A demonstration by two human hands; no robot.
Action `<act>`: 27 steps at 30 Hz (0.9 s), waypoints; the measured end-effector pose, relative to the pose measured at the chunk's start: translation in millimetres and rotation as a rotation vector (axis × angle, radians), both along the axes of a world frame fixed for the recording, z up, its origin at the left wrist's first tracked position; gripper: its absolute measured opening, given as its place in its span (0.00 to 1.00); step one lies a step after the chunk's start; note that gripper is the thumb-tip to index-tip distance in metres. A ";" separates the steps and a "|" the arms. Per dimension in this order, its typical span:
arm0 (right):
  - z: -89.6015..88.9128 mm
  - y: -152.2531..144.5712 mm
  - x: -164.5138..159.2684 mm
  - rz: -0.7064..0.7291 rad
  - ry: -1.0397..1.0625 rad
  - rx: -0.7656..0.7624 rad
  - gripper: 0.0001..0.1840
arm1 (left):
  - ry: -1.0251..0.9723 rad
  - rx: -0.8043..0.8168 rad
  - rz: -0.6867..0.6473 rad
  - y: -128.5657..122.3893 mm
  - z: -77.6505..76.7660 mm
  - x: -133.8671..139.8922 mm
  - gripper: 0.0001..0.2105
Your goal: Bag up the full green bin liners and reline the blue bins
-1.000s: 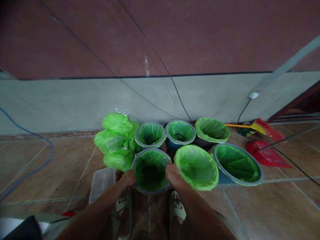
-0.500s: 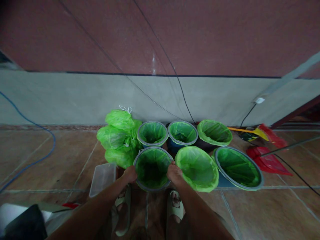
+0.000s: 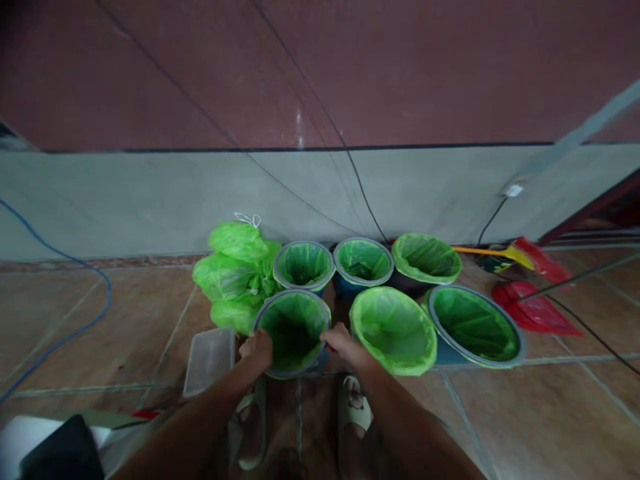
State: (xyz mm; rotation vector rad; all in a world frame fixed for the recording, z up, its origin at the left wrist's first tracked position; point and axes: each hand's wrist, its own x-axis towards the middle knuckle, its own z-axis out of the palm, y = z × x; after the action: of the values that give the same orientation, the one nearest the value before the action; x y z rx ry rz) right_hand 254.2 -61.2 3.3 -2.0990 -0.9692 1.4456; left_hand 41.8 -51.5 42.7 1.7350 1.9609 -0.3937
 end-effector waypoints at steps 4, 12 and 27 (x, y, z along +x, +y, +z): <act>-1.8 -3.6 -25.3 -0.003 0.142 -0.034 0.08 | -0.130 -0.024 -0.318 -14.8 13.3 20.1 0.21; 11.1 4.0 -20.6 -0.005 0.491 -0.034 0.07 | -0.115 -0.013 -0.554 -16.3 22.1 27.0 0.16; 20.2 -5.8 -32.2 0.155 0.371 -0.187 0.13 | -0.304 -0.117 -0.457 -10.5 26.8 23.3 0.21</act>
State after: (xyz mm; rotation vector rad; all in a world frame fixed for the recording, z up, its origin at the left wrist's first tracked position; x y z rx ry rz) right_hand 221.9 -67.0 23.5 -1.8100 -0.8916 1.9848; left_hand 65.1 -62.0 69.4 2.0232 1.3019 -0.3628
